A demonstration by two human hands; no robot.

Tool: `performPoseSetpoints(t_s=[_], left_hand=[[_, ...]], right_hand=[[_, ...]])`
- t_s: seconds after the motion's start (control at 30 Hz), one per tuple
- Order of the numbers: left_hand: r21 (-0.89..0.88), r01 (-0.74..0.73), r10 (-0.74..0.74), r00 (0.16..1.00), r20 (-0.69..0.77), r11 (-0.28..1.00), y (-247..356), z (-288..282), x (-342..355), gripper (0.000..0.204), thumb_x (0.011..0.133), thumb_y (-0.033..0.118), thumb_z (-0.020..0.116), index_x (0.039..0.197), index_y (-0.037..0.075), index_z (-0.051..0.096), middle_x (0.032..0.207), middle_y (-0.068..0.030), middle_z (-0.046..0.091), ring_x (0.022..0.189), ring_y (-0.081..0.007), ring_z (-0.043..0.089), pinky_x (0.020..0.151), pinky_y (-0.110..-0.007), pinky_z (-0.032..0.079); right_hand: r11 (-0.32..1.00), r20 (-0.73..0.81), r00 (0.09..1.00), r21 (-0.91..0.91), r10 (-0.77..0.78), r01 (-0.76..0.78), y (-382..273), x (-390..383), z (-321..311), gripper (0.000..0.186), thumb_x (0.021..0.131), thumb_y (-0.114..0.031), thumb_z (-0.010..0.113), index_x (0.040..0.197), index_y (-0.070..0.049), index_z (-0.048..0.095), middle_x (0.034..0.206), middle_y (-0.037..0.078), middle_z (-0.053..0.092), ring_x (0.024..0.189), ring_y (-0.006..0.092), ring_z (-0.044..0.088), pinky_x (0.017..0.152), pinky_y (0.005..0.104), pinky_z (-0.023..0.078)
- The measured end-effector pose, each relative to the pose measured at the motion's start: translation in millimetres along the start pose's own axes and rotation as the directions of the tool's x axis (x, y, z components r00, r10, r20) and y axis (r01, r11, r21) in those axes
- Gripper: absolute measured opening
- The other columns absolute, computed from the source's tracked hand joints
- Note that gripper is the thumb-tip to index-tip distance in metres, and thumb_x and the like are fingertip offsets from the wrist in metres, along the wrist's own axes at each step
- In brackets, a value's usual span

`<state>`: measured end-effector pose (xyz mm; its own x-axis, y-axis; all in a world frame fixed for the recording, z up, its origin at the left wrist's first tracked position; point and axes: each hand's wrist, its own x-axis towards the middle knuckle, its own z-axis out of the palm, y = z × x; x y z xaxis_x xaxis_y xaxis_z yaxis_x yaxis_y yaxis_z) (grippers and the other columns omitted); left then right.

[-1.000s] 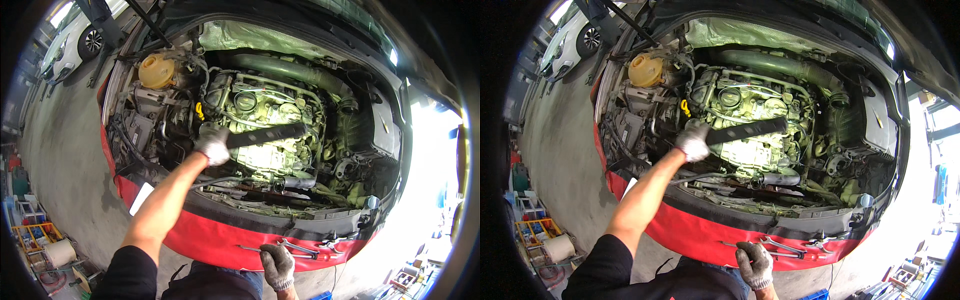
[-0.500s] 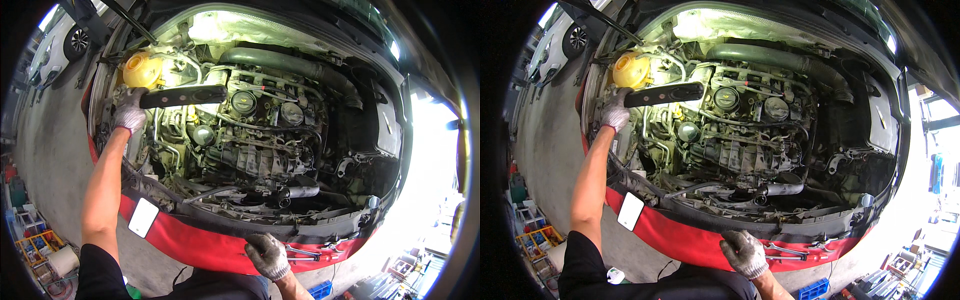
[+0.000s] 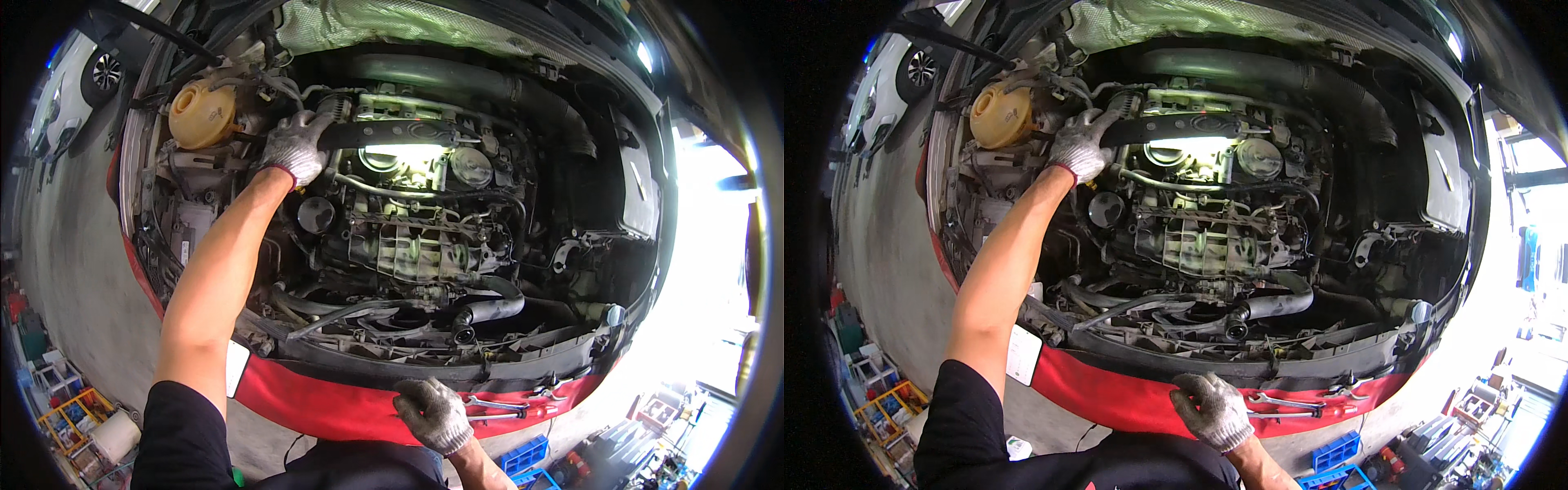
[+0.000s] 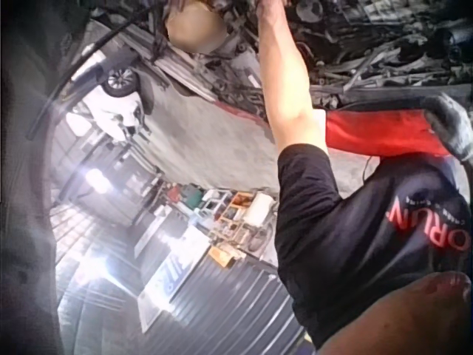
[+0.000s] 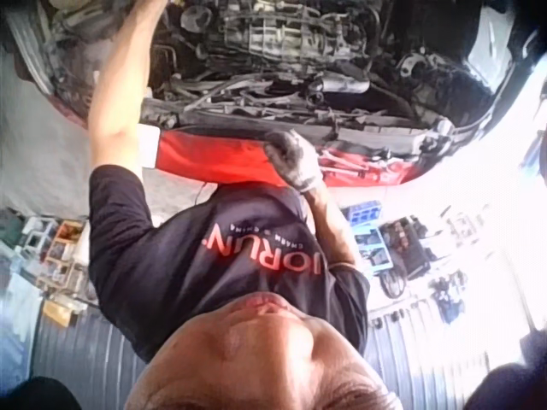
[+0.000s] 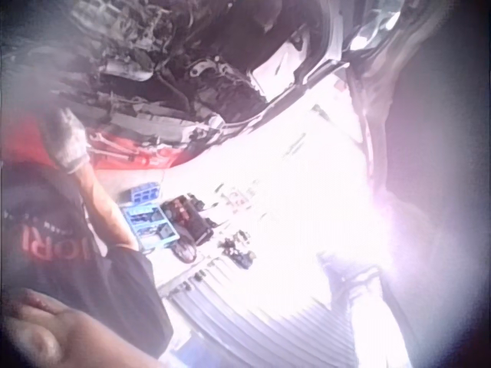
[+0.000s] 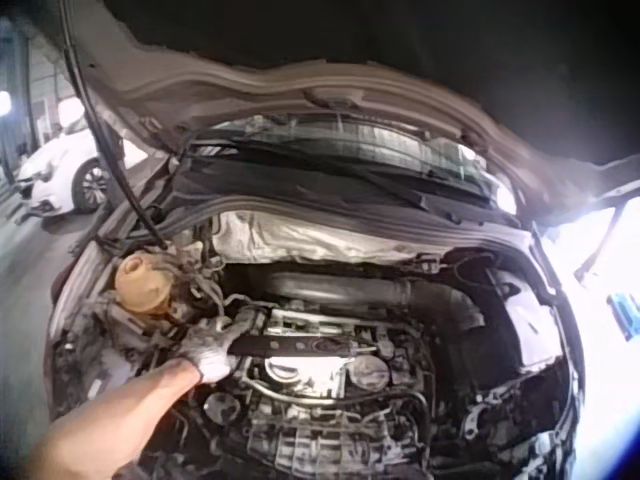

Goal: The person works on a car engine with the hood open, using a wrench to tighten bolts and adjusting hoses and components within the engine bay. The person removes a plastic cover and continues to manipulate engine parts with both hands.

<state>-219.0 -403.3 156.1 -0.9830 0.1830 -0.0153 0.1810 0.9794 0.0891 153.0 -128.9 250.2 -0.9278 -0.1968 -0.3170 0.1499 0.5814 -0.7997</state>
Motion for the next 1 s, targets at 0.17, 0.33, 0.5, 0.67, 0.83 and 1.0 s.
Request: performPoseSetpoints(t_s=[0.17, 0.33, 0.5, 0.67, 0.83, 1.0], left_hand=[[-0.038, -0.025, 0.013, 0.962, -0.272, 0.999, 24.7, -14.7, -39.2, 0.069, 0.088, 0.028, 0.072, 0.151, 0.016, 0.046, 0.148, -0.0166, 0.049, 0.132, -0.0424, 0.05, 0.113, -0.054, 0.041], [-0.443, 0.125, -0.043, 0.981, 0.19, 0.888, 87.5, 2.9, -101.8, 0.022, 0.095, 0.025, 0.066, 0.113, 0.017, 0.075, 0.105, -0.0104, 0.077, 0.095, -0.0264, 0.074, 0.085, -0.041, 0.058], [-0.595, 0.666, -0.015, 0.661, 0.75, -0.45, 110.4, 46.5, -78.8, 0.019, 0.104, 0.023, 0.062, 0.1, 0.005, 0.064, 0.077, -0.0056, 0.067, 0.056, -0.0115, 0.058, 0.049, -0.026, 0.052], [-0.475, 0.434, -0.14, 0.608, 0.782, -0.766, 134.8, 63.9, -57.9, 0.016, 0.102, 0.025, 0.063, 0.094, 0.012, 0.065, 0.073, -0.0017, 0.063, 0.054, -0.0117, 0.055, 0.047, -0.024, 0.051], [-0.683, 0.486, -0.354, 0.606, 0.713, -0.545, 144.9, 55.2, -57.3, 0.013, 0.098, 0.027, 0.067, 0.094, 0.015, 0.065, 0.076, -0.0002, 0.062, 0.062, -0.0122, 0.059, 0.054, -0.029, 0.053], [-0.594, 0.317, -0.209, 0.73, 0.65, -0.74, 135.4, 30.2, -66.9, 0.023, 0.103, 0.032, 0.063, 0.1, 0.009, 0.067, 0.082, -0.0049, 0.068, 0.065, -0.0173, 0.067, 0.054, -0.031, 0.059]], right_hand=[[0.999, -0.027, 0.999, 0.048, -0.023, 0.024, -6.1, -8.1, -20.8, 0.022, 0.085, -0.016, 0.079, 0.103, -0.005, 0.074, 0.082, 0.011, 0.07, 0.07, 0.0266, 0.069, 0.064, 0.0392, 0.056], [0.965, -0.227, 0.94, 0.008, -0.254, 0.262, -15.6, 13.9, -98.1, 0.016, 0.081, -0.007, 0.078, 0.096, -0.005, 0.074, 0.075, 0.006, 0.068, 0.062, 0.0216, 0.063, 0.058, 0.0352, 0.052], [0.981, -0.338, 0.922, -0.051, -0.192, 0.185, -17.0, 86.3, -145.6, 0.014, 0.089, -0.009, 0.071, 0.101, -0.002, 0.073, 0.081, 0.012, 0.07, 0.071, 0.0241, 0.068, 0.068, 0.036, 0.055], [0.996, -0.304, 0.952, -0.093, -0.035, 0.007, 31.1, 156.4, -165.8, 0.025, 0.095, -0.021, 0.067, 0.11, -0.002, 0.072, 0.1, 0.018, 0.074, 0.092, 0.0324, 0.073, 0.083, 0.0388, 0.058], [0.804, -0.349, 0.923, -0.589, -0.163, -0.08, 53.0, 217.9, -180.4, 0.039, 0.092, -0.025, 0.071, 0.129, -0.016, 0.066, 0.134, 0.019, 0.061, 0.11, 0.0393, 0.067, 0.094, 0.0466, 0.056], [0.594, -0.147, 0.946, -0.747, 0.289, -0.298, 67.2, 253.0, -190.8, 0.049, 0.091, -0.041, 0.068, 0.132, -0.015, 0.066, 0.132, 0.018, 0.064, 0.118, 0.0361, 0.065, 0.099, 0.0451, 0.054]])
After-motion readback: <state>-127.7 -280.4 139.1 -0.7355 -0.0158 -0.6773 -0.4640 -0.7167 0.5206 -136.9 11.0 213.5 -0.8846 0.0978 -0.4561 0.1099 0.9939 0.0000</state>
